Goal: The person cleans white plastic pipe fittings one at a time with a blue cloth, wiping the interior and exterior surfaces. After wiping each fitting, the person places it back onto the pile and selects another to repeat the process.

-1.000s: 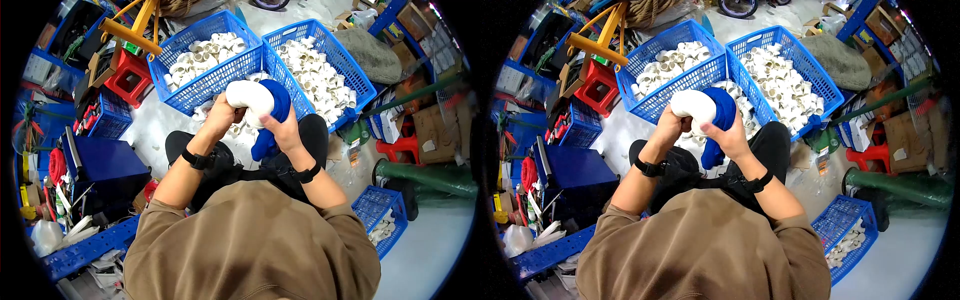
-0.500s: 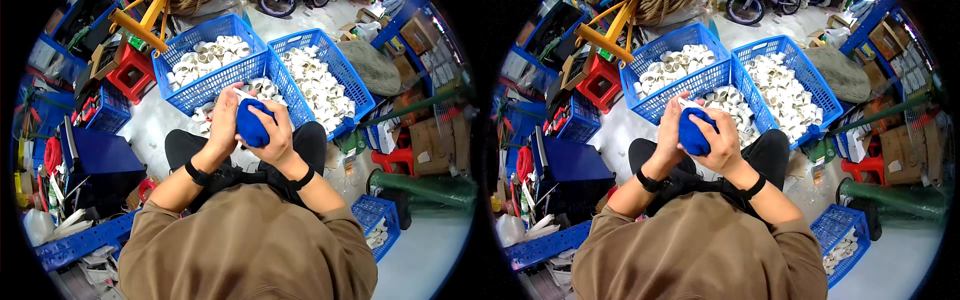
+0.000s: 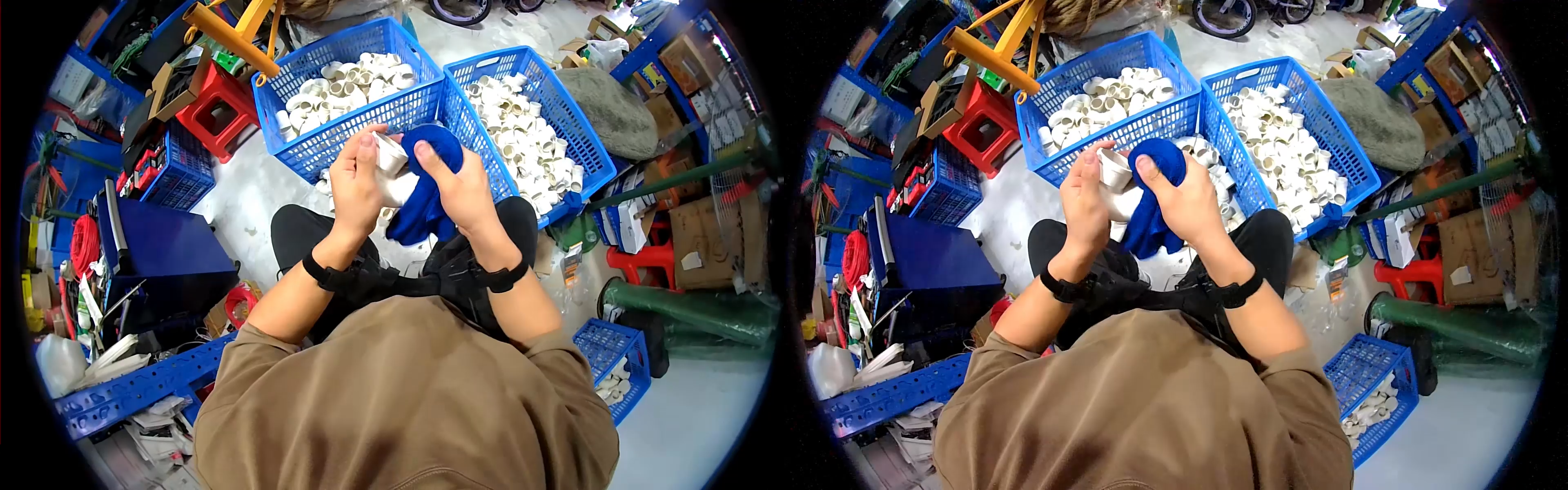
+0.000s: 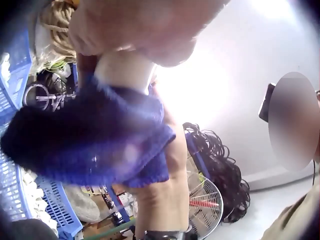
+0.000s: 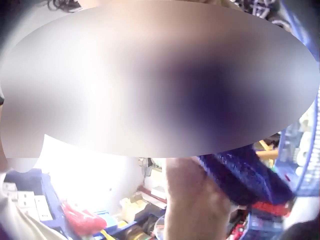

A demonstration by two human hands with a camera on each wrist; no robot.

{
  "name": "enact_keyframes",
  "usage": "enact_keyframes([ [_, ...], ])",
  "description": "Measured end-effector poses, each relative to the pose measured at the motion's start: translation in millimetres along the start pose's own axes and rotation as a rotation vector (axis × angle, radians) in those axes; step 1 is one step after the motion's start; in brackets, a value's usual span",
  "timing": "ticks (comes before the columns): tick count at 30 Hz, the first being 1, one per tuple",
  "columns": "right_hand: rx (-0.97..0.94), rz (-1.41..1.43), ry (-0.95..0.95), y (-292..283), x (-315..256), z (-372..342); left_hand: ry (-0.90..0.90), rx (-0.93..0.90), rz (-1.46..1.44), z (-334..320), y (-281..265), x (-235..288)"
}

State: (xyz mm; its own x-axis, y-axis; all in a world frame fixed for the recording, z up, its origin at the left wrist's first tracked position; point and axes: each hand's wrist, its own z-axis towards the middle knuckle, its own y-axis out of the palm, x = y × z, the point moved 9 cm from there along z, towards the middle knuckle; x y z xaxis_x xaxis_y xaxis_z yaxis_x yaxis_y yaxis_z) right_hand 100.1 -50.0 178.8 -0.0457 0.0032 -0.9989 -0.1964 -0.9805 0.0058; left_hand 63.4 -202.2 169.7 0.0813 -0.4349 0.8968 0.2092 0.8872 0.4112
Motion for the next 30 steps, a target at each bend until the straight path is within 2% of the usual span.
enact_keyframes([
  [2,-0.006,-0.207,-0.099,-3,-7,-4,-0.105,0.019,-0.049,2,-4,-11],
  [4,0.061,-0.464,-0.271,2,-36,-22,-0.259,0.079,0.025,4,-15,-31],
  [5,-0.004,-0.589,-0.508,15,-49,-35,-0.272,0.105,-0.027,7,-15,-39],
  [6,-0.051,-0.661,-0.641,30,-62,-49,-0.247,0.087,-0.012,7,-17,-39],
  [8,0.023,-0.706,-0.725,34,-63,-57,-0.184,-0.036,-0.005,7,-11,-37],
  [11,0.111,-0.666,-0.684,15,-52,-46,-0.052,-0.042,0.325,5,-11,-22],
  [12,0.143,-0.689,-0.654,11,-42,-40,0.053,0.031,0.384,6,-17,-16],
  [14,0.212,-0.816,-0.489,-2,-19,-20,0.012,0.016,0.311,5,-16,-7],
  [15,0.194,-0.909,-0.415,-10,-8,-11,-0.079,0.002,0.193,3,-14,-9],
  [16,0.229,-0.820,-0.375,-20,-1,-6,-0.086,-0.005,0.194,1,-12,-13],
  [18,0.292,-0.709,-0.531,-22,-11,-19,0.001,0.057,0.276,6,-15,-15],
  [19,0.219,-0.645,-0.595,-10,-27,-29,0.112,0.064,0.555,9,-16,-8],
  [20,0.139,-0.669,-0.700,6,-36,-41,0.087,0.085,0.529,8,-18,-16],
  [22,0.094,-0.668,-0.812,23,-45,-57,-0.031,0.013,0.366,6,-17,-25],
  [23,0.074,-0.624,-0.797,17,-39,-50,-0.061,0.014,0.403,2,-17,-26],
  [24,0.118,-0.569,-0.701,5,-24,-37,-0.067,0.013,0.403,0,-17,-28],
  [26,0.199,-0.685,-0.420,-10,2,-13,0.010,0.025,0.390,-4,-18,-24],
  [27,0.168,-0.703,-0.355,-12,8,-6,0.034,0.029,0.446,-6,-19,-21],
  [28,0.150,-0.677,-0.386,-13,12,-5,0.032,0.026,0.450,-10,-17,-22],
  [30,0.237,-0.621,-0.487,-13,4,-15,0.063,0.063,0.320,-9,-15,-19],
])
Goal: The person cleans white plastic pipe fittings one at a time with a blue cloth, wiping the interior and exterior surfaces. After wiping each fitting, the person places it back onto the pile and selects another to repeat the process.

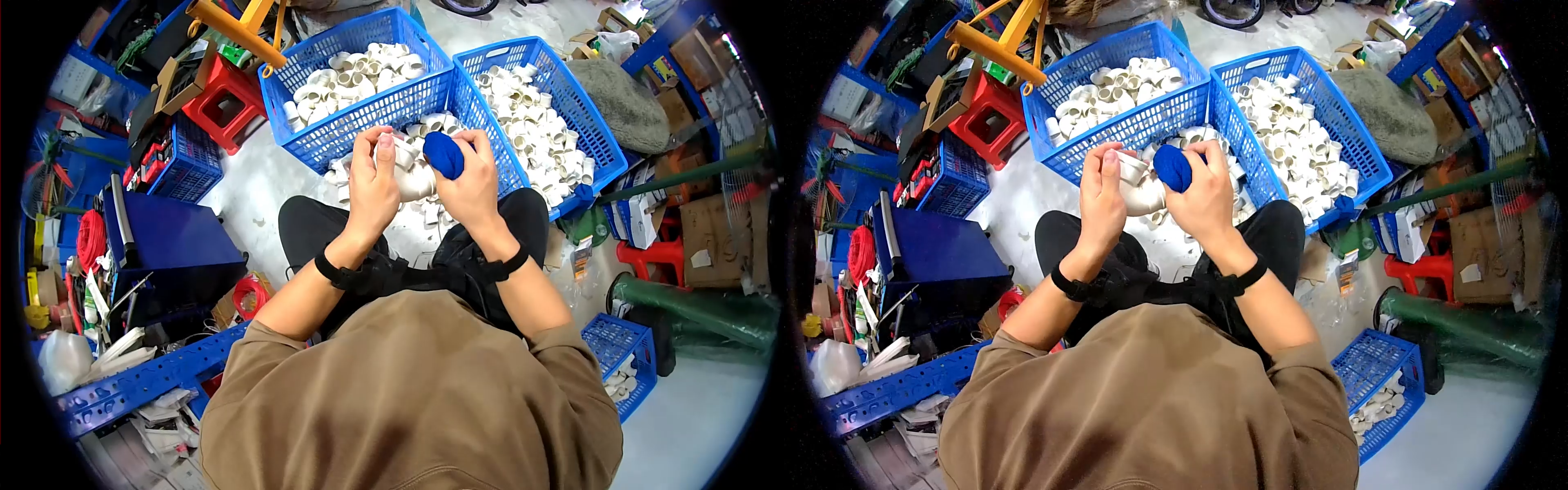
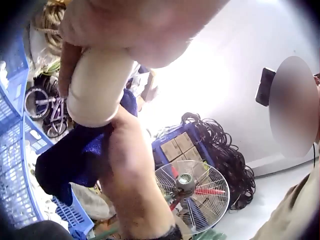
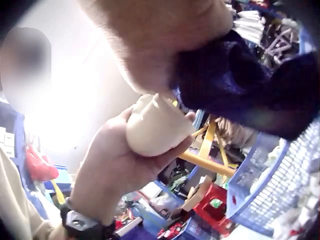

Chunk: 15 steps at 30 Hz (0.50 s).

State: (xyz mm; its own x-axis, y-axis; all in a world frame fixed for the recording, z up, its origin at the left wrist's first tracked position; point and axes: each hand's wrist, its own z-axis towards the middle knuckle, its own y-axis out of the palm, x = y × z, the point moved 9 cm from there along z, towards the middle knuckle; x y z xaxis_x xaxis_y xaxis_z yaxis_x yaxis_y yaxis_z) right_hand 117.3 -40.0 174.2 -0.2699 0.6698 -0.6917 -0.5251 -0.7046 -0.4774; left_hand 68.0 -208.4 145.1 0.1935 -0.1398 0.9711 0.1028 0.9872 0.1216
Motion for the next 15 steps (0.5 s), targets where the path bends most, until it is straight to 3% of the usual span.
enact_keyframes([
  [2,0.014,0.004,0.014,-3,-2,-2,-0.027,-0.028,-0.034,0,2,-5],
  [4,0.087,-0.070,-0.068,-15,-14,1,0.097,-0.012,0.184,0,2,4],
  [6,0.137,-0.024,-0.029,-20,-13,-2,0.132,-0.002,0.235,1,0,6],
  [8,0.040,0.072,-0.070,-10,-27,-3,0.163,0.000,0.286,1,3,8],
  [14,-0.122,0.315,0.050,20,-39,-29,0.074,0.091,-0.013,16,-6,5],
  [15,-0.069,0.278,0.014,14,-41,-27,0.075,0.088,-0.012,18,-7,5],
])
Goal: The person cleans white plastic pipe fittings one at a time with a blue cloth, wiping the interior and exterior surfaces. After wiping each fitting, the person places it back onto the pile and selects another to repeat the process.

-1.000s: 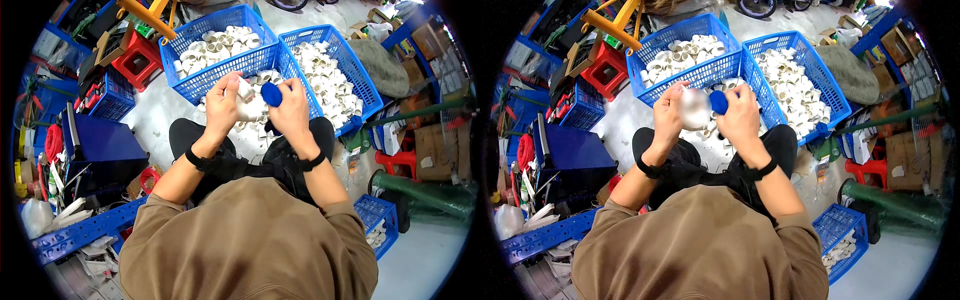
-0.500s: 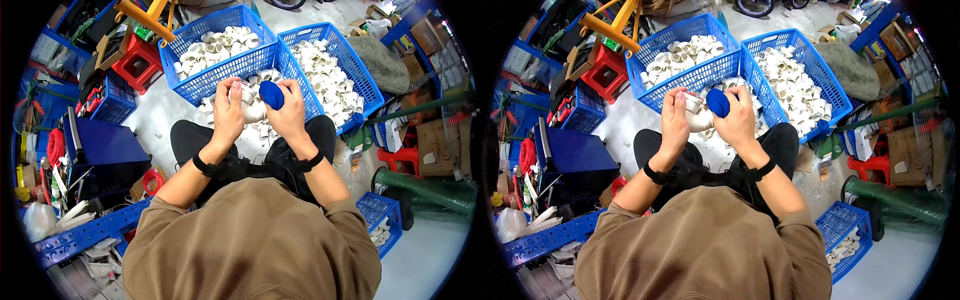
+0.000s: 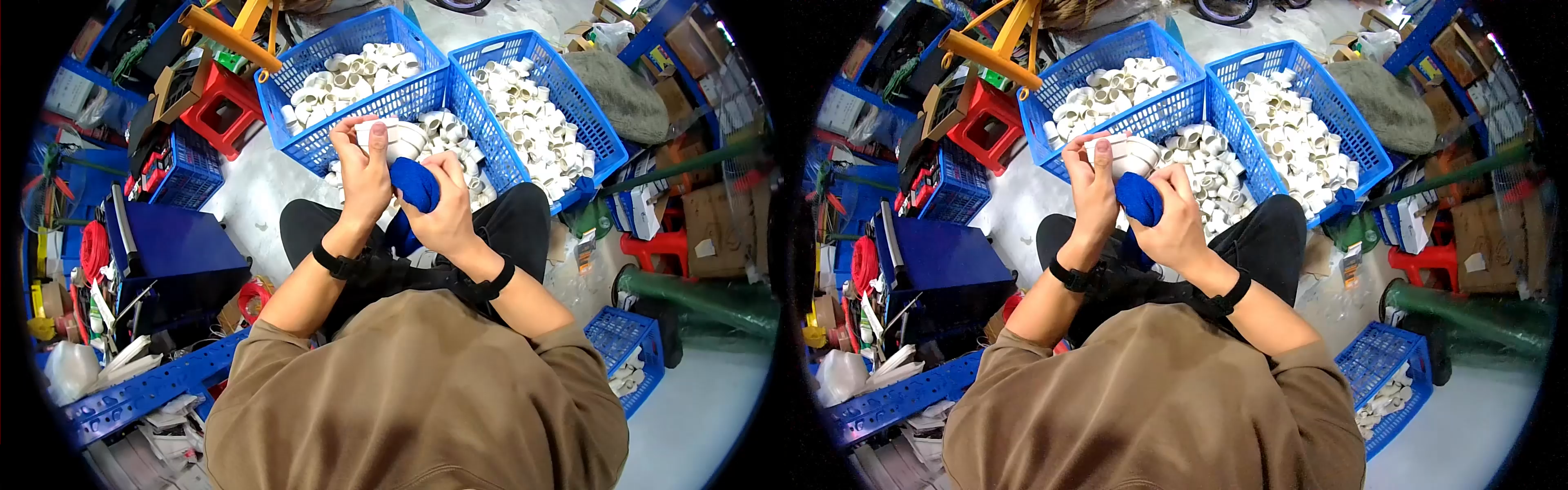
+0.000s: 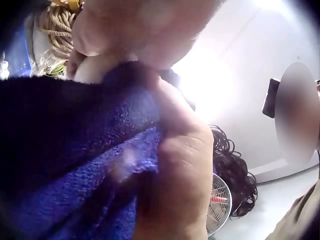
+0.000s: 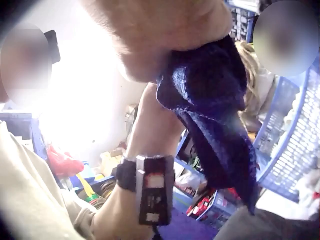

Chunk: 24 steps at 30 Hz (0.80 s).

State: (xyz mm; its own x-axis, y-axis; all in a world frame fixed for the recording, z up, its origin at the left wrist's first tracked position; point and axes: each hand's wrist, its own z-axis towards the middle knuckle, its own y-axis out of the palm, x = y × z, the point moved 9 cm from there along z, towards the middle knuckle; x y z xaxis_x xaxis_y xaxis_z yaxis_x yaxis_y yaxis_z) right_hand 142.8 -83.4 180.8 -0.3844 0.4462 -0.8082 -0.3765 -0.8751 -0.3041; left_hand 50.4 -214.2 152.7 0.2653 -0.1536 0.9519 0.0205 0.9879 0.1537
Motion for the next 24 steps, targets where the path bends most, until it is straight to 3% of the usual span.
enact_keyframes([
  [3,0.175,-0.071,-0.003,-18,-1,8,0.126,-0.082,-0.048,-2,6,13],
  [4,0.219,-0.067,0.078,-23,11,14,0.150,-0.124,-0.081,-5,10,17],
  [7,0.227,-0.201,0.105,-35,22,35,0.196,-0.251,0.032,-18,22,27],
  [10,0.212,-0.153,0.075,-33,20,38,0.184,-0.295,0.135,-21,25,13],
  [13,0.196,-0.123,0.070,-29,12,33,0.130,-0.133,0.050,-15,17,0],
  [15,0.056,-0.124,-0.024,-15,0,27,-0.006,-0.027,-0.124,-10,9,-14],
  [17,0.035,-0.181,-0.155,-14,-19,18,-0.098,-0.019,-0.252,-7,6,-23],
  [19,-0.043,-0.197,-0.175,-11,-17,12,-0.081,0.000,-0.233,-5,4,-16],
  [21,-0.095,-0.261,-0.120,-9,2,6,-0.181,0.150,-0.290,3,-12,-17],
  [22,-0.119,-0.326,-0.053,-9,19,4,-0.206,0.140,-0.471,13,-15,-18],
  [24,0.027,-0.231,0.135,-21,60,-1,-0.283,0.022,-0.610,14,-5,-12],
])
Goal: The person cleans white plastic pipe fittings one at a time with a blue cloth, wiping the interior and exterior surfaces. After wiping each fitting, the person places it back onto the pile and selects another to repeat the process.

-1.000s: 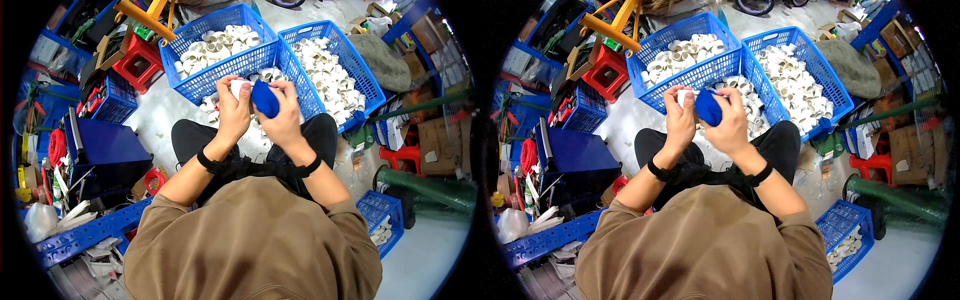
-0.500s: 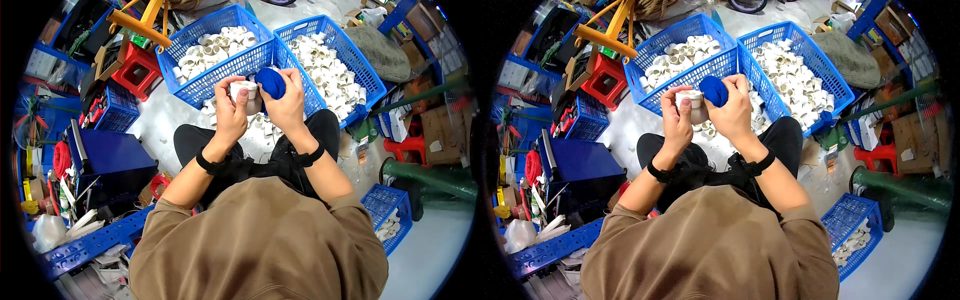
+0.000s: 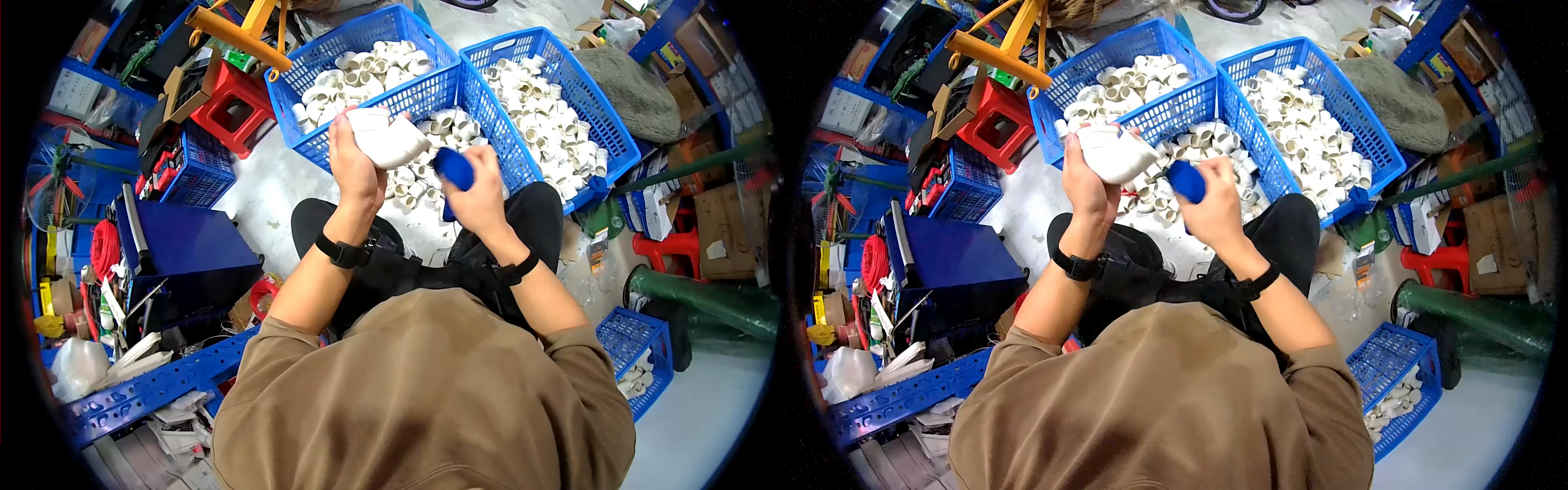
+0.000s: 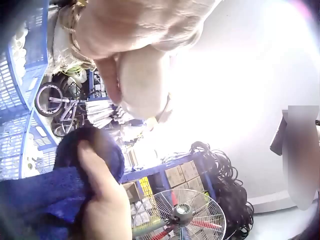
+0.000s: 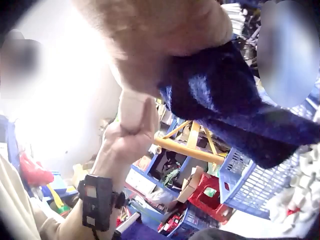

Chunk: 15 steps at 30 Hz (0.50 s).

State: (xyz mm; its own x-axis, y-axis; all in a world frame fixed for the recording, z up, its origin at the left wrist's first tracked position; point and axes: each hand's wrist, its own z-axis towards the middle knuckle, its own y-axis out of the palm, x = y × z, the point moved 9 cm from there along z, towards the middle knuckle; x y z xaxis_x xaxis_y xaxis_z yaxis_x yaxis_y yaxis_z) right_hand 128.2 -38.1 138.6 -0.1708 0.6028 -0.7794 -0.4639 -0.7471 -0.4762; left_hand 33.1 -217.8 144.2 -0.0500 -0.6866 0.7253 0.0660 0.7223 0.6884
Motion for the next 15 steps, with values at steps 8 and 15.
enact_keyframes([
  [8,0.088,1.026,0.128,2,-11,-2,-0.027,0.025,0.282,-1,-3,-33],
  [15,-0.049,0.247,-0.345,-15,-74,-8,-0.208,-0.239,0.250,-22,36,-33],
])
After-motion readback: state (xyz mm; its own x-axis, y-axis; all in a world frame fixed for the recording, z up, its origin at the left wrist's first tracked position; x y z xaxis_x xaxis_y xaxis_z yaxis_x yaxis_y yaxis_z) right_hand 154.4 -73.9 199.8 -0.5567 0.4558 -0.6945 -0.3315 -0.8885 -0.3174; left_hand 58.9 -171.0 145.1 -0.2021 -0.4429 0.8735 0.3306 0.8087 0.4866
